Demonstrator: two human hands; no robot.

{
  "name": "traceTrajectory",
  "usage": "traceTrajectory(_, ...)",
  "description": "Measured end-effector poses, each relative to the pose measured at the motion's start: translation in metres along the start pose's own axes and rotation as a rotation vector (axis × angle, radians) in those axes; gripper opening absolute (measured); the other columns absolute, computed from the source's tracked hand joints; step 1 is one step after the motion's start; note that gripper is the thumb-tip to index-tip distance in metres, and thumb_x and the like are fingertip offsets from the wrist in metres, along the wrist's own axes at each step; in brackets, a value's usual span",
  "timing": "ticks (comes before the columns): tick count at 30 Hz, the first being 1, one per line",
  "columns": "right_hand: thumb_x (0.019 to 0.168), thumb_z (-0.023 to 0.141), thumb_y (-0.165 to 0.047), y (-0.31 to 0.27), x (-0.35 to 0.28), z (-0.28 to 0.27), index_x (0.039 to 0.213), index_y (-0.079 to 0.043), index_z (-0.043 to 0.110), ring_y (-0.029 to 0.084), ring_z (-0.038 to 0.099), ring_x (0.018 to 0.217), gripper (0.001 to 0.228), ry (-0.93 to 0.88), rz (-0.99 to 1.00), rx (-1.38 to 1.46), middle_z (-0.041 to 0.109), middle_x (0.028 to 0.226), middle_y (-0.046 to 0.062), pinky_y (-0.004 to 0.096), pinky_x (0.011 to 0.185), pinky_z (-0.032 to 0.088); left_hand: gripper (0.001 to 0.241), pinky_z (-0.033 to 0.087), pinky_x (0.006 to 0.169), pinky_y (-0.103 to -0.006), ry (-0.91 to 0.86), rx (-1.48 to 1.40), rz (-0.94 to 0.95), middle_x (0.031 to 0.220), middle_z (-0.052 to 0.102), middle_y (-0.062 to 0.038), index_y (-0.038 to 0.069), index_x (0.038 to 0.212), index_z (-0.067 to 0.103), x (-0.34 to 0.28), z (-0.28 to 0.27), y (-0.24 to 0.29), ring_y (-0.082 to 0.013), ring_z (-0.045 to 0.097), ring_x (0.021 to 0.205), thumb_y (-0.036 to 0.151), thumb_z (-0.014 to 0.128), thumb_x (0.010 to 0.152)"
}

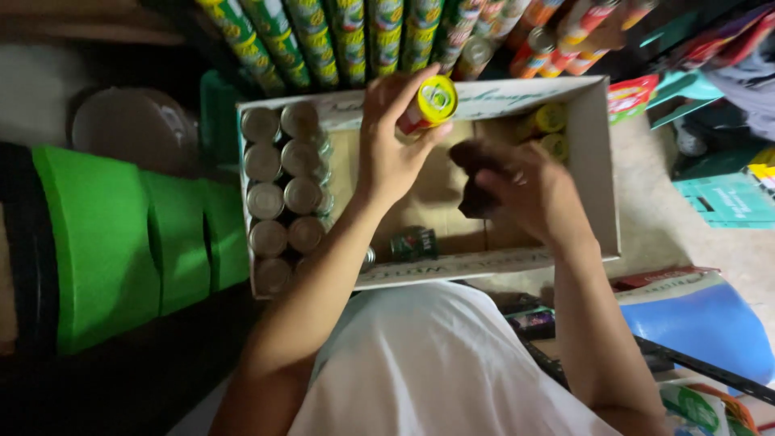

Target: Cleaning individual cans with a cloth and placing them neatly on a grocery store shelf.

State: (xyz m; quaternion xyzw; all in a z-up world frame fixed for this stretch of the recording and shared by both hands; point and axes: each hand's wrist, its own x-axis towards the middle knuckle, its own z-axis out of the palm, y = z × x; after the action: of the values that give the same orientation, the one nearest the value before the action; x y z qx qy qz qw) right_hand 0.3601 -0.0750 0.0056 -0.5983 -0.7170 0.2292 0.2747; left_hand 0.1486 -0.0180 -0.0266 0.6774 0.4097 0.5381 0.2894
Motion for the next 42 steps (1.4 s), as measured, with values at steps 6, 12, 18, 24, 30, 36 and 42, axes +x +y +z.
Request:
traceTrajectory(6,0.094,0.071,-0.016,-0.022,-0.003,-0.009,0.121,-0.004,0.073,0.025,0.066,0.097,0.03,-0.047,-0.118,0.162,0.067,0.119,0.014,0.035,0.083,0.054,0.078,0.056,0.105,-0.0377,-0.035,-0.213,-0.042,0.143,0.058,-0.012,0.014,0.151,0.044,0.0,0.013,0.008,-0.023,0.066,0.118,0.032,0.083,0.087)
traceTrajectory(12,0.095,0.078,-0.02,-0.03,0.014,-0.023,0.109,0.004,0.068,0.041,0.074,0.09,0.029,0.1,-0.13,0.395,0.065,0.107,0.024,0.047,0.081,0.061,0.076,0.05,0.106,-0.0512,0.011,-0.726,-0.368,0.131,0.051,-0.018,0.002,0.141,0.052,0.018,0.017,0.027,-0.0363,0.058,0.12,0.027,0.091,0.081)
traceTrajectory(18,0.093,0.078,-0.017,-0.048,0.048,-0.045,0.135,-0.005,0.059,0.032,0.068,0.106,0.047,0.175,-0.2,0.468,0.063,0.125,0.018,0.049,0.095,0.056,0.074,0.054,0.104,-0.0499,-0.016,-0.545,-0.189,0.133,0.054,-0.018,0.01,0.144,0.055,0.064,0.011,0.06,-0.0346,0.055,0.121,0.03,0.09,0.083)
traceTrajectory(24,0.1,0.072,-0.012,-0.049,0.08,-0.067,0.127,-0.001,0.051,0.02,0.063,0.109,0.036,0.242,-0.225,0.839,0.058,0.112,0.011,0.039,0.098,0.055,0.071,0.047,0.113,-0.0525,-0.083,-0.742,-0.129,0.139,0.05,-0.015,0.017,0.157,0.041,0.107,0.031,0.085,-0.0319,0.049,0.131,0.037,0.074,0.097)
traceTrajectory(30,0.1,0.067,-0.003,-0.05,0.097,-0.085,0.129,-0.006,0.045,0.022,0.059,0.118,0.036,0.315,-0.298,0.814,0.057,0.121,0.013,0.039,0.103,0.05,0.059,0.04,0.112,-0.0629,0.03,-0.758,-0.319,0.154,0.047,-0.016,0.022,0.152,0.043,0.14,0.057,0.106,-0.0385,0.042,0.145,0.042,0.063,0.1)
traceTrajectory(36,0.091,0.08,-0.004,-0.07,0.109,-0.082,0.12,-0.008,0.047,0.016,0.056,0.099,0.044,0.486,-0.291,0.734,0.053,0.106,0.004,0.03,0.091,0.052,0.053,0.049,0.102,-0.0553,0.083,-0.685,-0.37,0.14,0.061,-0.01,0.025,0.142,0.058,0.166,0.064,0.094,-0.0287,0.054,0.129,0.055,0.059,0.099)
traceTrajectory(42,0.088,0.082,-0.006,-0.085,0.128,-0.081,0.118,-0.009,0.043,0.011,0.051,0.081,0.05,0.724,-0.299,0.633,0.053,0.092,0.001,0.022,0.071,0.043,0.058,0.039,0.119,-0.0466,0.02,-0.6,-0.046,0.152,0.048,-0.028,0.007,0.149,0.05,0.156,0.049,0.116,-0.039,0.042,0.144,0.04,0.061,0.102)
